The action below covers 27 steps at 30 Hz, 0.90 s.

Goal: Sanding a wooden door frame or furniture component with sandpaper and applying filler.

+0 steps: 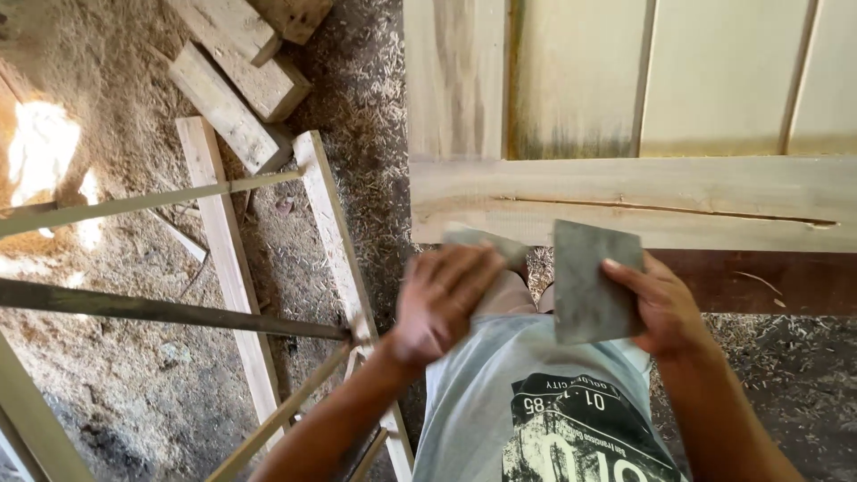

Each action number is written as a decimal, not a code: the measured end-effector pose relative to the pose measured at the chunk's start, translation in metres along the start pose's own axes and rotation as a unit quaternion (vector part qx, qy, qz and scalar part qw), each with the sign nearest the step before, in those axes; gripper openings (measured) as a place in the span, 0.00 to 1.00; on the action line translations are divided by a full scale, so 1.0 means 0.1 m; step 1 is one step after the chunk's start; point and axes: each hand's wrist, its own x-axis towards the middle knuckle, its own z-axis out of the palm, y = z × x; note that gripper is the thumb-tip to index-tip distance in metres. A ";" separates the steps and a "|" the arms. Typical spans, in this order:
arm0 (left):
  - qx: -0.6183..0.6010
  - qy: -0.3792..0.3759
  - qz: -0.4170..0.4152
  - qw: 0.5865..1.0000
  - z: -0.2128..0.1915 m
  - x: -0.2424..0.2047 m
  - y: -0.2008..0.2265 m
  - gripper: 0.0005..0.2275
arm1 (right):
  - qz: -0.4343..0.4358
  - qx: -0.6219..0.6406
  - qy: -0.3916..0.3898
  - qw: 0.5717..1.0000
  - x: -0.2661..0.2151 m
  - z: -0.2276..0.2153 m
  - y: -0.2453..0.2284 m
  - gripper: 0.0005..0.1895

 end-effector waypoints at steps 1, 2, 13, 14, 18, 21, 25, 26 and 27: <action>-0.014 0.009 0.053 0.998 -0.02 0.05 0.24 0.15 | 0.018 -0.002 -0.028 0.999 0.06 0.05 0.03 0.23; -0.012 0.014 0.051 0.999 -0.08 0.11 0.31 0.15 | 0.018 -0.007 -0.031 0.999 0.07 0.16 0.01 0.23; 0.087 0.065 0.103 0.989 0.17 -0.24 -0.24 0.18 | -0.283 -0.067 -0.268 0.918 -0.07 0.28 -0.14 0.42; 0.083 0.066 0.097 0.990 0.13 -0.18 -0.40 0.18 | -0.278 -0.071 -0.267 0.920 -0.05 0.03 -0.15 0.42; -0.170 0.194 -0.147 0.955 0.15 -0.08 -1.16 0.16 | -0.124 0.134 -0.160 0.970 -0.05 -0.36 -0.46 0.13; -0.201 0.169 -0.382 0.886 0.27 0.06 -1.61 0.17 | -0.117 0.186 -0.213 0.952 -0.12 -0.57 -0.71 0.11; -0.394 0.162 -0.362 0.829 0.82 -0.01 -2.20 0.19 | -0.135 0.157 -0.167 0.964 -0.17 -1.09 -0.76 0.12; -0.395 0.161 -0.365 0.828 0.81 -0.08 -2.15 0.19 | -0.132 0.157 -0.164 0.965 -0.22 -1.11 -0.74 0.12; -0.401 0.159 -0.327 0.841 0.80 -0.14 -2.10 0.18 | -0.125 0.159 -0.151 0.968 -0.27 -1.13 -0.73 0.13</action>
